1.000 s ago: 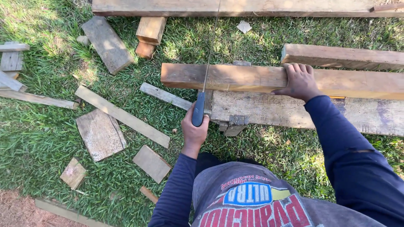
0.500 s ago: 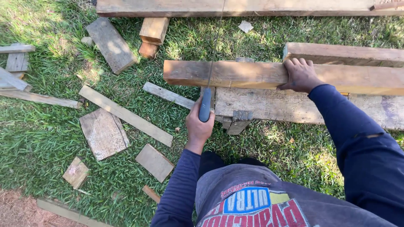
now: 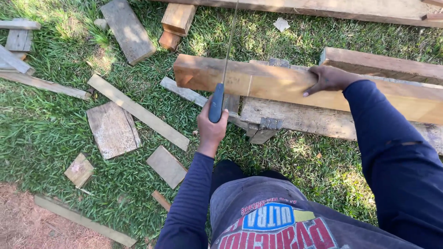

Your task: Sawing a piece of timber with a hand saw.

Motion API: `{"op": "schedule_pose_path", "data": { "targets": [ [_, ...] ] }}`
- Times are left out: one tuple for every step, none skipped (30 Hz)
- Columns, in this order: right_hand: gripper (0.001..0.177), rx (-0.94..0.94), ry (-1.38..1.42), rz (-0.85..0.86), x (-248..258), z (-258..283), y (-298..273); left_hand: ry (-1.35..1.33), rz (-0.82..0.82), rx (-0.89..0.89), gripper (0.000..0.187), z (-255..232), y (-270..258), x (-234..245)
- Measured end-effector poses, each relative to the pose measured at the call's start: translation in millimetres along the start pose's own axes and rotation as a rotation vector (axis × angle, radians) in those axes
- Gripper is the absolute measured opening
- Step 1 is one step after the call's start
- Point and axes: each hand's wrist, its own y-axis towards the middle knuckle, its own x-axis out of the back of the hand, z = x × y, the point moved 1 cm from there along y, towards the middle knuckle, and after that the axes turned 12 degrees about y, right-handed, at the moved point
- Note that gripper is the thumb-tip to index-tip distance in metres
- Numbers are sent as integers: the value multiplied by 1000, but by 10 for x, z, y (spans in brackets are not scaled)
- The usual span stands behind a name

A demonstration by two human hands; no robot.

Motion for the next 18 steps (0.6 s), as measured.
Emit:
{"op": "schedule_pose_path", "data": {
  "targets": [
    [118,-18,-114,-27,22,12,6,-22,-18,4,52,26,40,-26],
    [114,-35,-230,-55,66,33,18,-47,-39,8,50,48,88,-56],
    [114,-35,-231,-55,62,15,48,-47,-40,8,50,76,137,-82],
    [115,-26,-228,-92,60,-7,68,-100,-31,57,44,111,183,-113],
    [117,-17,-226,-129,56,-29,83,-152,-21,106,39,144,225,-143],
    [117,-16,-228,-131,54,47,51,-154,-24,104,39,151,266,-172],
    [116,-33,-282,-151,54,122,18,-120,-13,147,31,160,309,-202],
    [115,-52,-332,-168,28,195,-17,-83,0,192,24,175,340,-220],
    [115,-52,-331,-166,16,261,-10,-81,0,194,24,211,380,-264],
    [118,-93,-291,-203,6,312,-17,-80,-28,136,24,244,423,-316],
    [121,-133,-251,-240,-4,360,-27,-79,-56,78,23,274,464,-371],
    [121,-134,-252,-242,11,393,-24,-81,-56,75,23,285,488,-415],
    [117,-179,-298,-230,30,423,-20,-39,-64,94,24,295,517,-460],
    [114,-228,-339,-217,32,444,-23,3,-67,112,25,312,546,-505],
    [114,-233,-336,-219,6,364,16,2,-62,109,25,329,563,-545],
    [115,-209,-324,-244,-9,292,56,29,-95,54,31,334,582,-582],
    [116,-185,-311,-268,-22,221,95,55,-127,0,38,338,600,-617],
    [116,-184,-314,-274,-45,236,89,52,-129,-5,38,273,632,-609]
  ]
}}
